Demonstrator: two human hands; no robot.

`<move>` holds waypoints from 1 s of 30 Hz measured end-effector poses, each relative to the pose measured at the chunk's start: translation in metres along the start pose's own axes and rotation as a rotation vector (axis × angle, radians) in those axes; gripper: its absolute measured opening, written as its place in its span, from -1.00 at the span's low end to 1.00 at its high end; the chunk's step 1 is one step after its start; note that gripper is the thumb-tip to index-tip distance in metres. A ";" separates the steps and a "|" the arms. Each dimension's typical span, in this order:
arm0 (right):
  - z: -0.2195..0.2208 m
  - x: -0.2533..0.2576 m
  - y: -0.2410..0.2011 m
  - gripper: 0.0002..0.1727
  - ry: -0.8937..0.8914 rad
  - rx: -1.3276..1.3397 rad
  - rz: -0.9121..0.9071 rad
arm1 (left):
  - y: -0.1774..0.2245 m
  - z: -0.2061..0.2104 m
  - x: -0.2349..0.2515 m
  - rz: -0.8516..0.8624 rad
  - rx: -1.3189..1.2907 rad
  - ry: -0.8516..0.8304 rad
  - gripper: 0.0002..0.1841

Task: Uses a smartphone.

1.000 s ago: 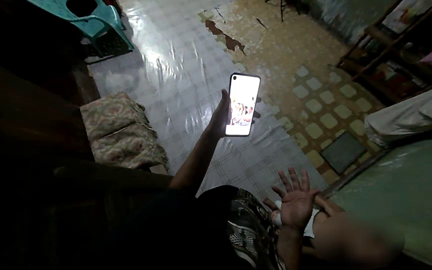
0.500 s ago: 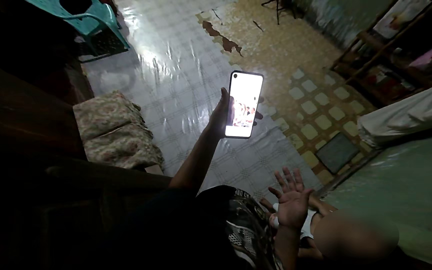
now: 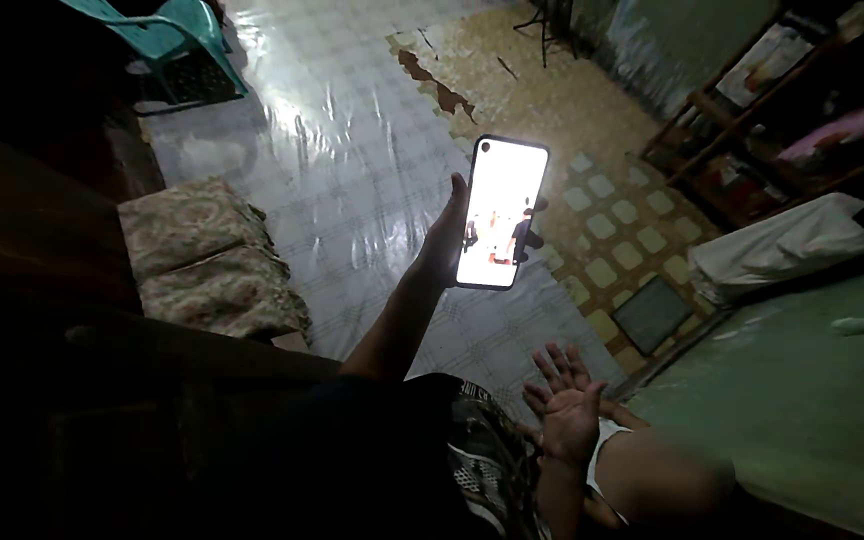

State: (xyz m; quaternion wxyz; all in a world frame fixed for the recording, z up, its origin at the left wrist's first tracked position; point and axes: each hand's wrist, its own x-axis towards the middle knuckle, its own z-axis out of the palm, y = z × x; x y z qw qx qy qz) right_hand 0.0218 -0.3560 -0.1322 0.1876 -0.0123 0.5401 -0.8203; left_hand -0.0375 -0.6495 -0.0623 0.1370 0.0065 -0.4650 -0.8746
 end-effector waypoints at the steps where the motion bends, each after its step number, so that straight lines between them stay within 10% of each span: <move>1: 0.000 -0.001 0.000 -0.14 0.001 -0.004 0.006 | -0.001 0.000 0.002 -0.019 0.001 0.007 -0.18; 30: 0.002 -0.007 0.003 -0.22 0.074 0.015 -0.012 | 0.022 0.038 -0.015 -0.049 -0.047 -0.102 -0.10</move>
